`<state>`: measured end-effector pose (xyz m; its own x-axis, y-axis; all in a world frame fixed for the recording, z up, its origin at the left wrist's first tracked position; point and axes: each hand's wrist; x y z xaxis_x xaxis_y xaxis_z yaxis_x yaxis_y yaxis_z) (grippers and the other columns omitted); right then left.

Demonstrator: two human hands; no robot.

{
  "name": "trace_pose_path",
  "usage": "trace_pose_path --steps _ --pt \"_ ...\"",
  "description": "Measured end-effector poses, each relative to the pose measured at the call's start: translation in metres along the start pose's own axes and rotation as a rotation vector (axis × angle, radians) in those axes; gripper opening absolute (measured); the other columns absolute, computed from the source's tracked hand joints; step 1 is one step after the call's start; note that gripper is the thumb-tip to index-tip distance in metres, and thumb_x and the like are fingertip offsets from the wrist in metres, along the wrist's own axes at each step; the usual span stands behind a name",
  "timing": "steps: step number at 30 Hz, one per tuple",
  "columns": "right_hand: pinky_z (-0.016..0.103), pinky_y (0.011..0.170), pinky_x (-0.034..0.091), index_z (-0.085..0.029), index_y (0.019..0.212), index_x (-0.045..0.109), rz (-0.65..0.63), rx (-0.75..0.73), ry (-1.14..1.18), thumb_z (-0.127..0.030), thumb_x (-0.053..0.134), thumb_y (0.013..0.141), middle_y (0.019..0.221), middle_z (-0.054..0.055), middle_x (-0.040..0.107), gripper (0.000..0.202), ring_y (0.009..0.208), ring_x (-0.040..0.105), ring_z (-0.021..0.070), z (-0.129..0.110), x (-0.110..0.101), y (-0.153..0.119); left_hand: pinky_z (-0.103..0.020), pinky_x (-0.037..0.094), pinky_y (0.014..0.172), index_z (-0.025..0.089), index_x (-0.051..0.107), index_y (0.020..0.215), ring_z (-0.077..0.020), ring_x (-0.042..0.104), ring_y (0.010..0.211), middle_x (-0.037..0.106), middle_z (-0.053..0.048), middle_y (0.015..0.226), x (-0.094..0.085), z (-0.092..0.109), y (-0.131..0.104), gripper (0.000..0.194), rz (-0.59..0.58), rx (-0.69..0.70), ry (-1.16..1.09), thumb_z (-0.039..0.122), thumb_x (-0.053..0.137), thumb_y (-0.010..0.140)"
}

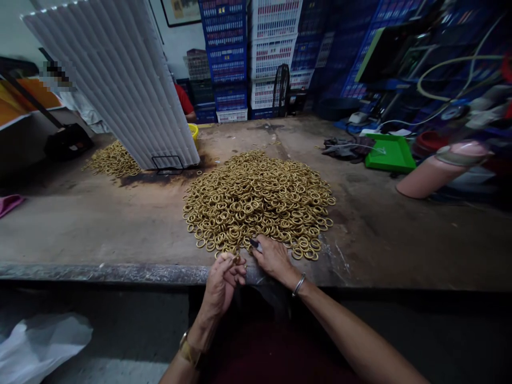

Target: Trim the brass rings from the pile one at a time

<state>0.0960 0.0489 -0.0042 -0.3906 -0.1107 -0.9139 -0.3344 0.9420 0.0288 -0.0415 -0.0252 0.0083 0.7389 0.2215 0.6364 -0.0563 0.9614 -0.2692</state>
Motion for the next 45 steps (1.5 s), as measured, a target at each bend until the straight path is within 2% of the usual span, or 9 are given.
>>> trace_pose_path --steps 4,11,15,20,23,29,32,37,45 --pt "0.024 0.059 0.028 -0.021 0.087 0.055 -0.013 -0.005 -0.044 -0.025 0.044 0.081 0.085 0.003 0.064 0.013 0.076 0.058 0.0157 0.000 0.003 0.002 -0.021 0.042 0.046 0.015 0.056 0.089 -0.0121 0.056 0.059 0.060 -0.004 0.072 -0.002 0.005 0.001 0.019 -0.014 -0.083 -0.099 0.026 0.058 0.074" --pt "0.023 0.056 0.028 -0.020 0.085 0.055 0.073 -0.050 0.087 -0.024 0.045 0.081 0.071 0.001 0.061 0.012 0.064 0.055 0.0139 0.010 0.003 0.001 -0.017 0.038 0.045 0.013 0.051 0.063 -0.0095 0.053 0.060 0.056 -0.002 0.070 0.001 0.000 0.007 0.025 0.068 -0.190 -0.140 0.033 0.065 0.069" --pt "0.022 0.057 0.031 -0.019 0.081 0.055 0.125 -0.165 0.245 -0.026 0.043 0.083 0.067 0.001 0.058 0.013 0.059 0.051 0.0121 0.011 0.001 -0.005 -0.015 0.030 0.038 0.016 0.052 0.075 -0.0056 0.045 0.047 0.052 0.003 0.063 0.010 -0.004 0.008 0.027 0.134 -0.093 0.120 0.038 0.067 0.066" --pt "0.021 0.059 0.034 -0.018 0.079 0.054 0.109 -0.261 0.442 -0.025 0.046 0.081 0.067 0.000 0.055 0.010 0.061 0.049 0.0109 0.001 -0.007 -0.011 -0.016 0.024 0.036 0.016 0.055 0.078 -0.0041 0.033 0.039 0.042 0.007 0.052 0.013 -0.007 0.010 0.028 0.041 -0.007 0.471 0.043 0.059 0.072" --pt "0.019 0.056 0.035 -0.018 0.071 0.052 0.055 -0.168 0.614 -0.025 0.047 0.078 0.062 -0.003 0.050 0.011 0.058 0.045 0.0090 -0.005 -0.012 -0.010 -0.017 0.024 0.038 0.016 0.056 0.071 -0.0047 0.030 0.039 0.038 0.007 0.049 0.014 -0.007 0.010 0.024 0.055 0.081 0.564 0.039 0.057 0.074" --pt "0.017 0.040 0.029 -0.018 0.070 0.048 -0.204 0.083 1.008 -0.039 0.043 0.079 0.055 -0.005 0.047 0.024 0.042 0.036 0.0060 -0.010 -0.011 -0.009 -0.019 0.036 0.053 0.016 0.064 0.070 -0.0106 0.046 0.057 0.055 0.000 0.062 0.022 -0.004 0.007 0.013 0.045 0.313 0.600 0.028 0.060 0.073" --pt "0.017 0.036 0.025 -0.018 0.070 0.046 -0.236 0.155 1.103 -0.042 0.045 0.076 0.054 -0.006 0.046 0.025 0.038 0.032 0.0047 -0.011 -0.008 -0.008 -0.018 0.032 0.047 0.016 0.064 0.074 -0.0094 0.043 0.050 0.055 0.001 0.059 0.023 -0.004 0.005 0.015 0.025 0.226 0.549 0.030 0.061 0.072" --pt "0.018 0.046 0.031 -0.016 0.060 0.050 -0.093 0.098 0.945 -0.033 0.052 0.070 0.053 -0.005 0.045 0.019 0.049 0.038 0.0067 -0.015 -0.011 -0.004 -0.016 0.024 0.039 0.016 0.053 0.069 -0.0046 0.034 0.039 0.046 0.005 0.053 0.018 -0.006 0.004 0.026 0.012 0.043 0.532 0.041 0.056 0.075" --pt "0.019 0.048 0.031 -0.016 0.064 0.051 -0.075 0.100 0.868 -0.031 0.045 0.076 0.054 -0.004 0.046 0.020 0.049 0.038 0.0079 -0.011 -0.014 -0.003 -0.015 0.027 0.039 0.018 0.049 0.075 -0.0035 0.036 0.042 0.047 0.005 0.060 0.012 -0.010 0.004 0.027 -0.033 0.015 0.399 0.044 0.055 0.076"
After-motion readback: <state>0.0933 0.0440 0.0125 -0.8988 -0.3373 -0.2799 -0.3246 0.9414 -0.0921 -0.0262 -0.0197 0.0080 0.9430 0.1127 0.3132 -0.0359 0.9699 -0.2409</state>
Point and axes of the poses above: each hand's wrist, its own y-axis towards the middle knuckle, its own x-axis out of the palm, z = x × y
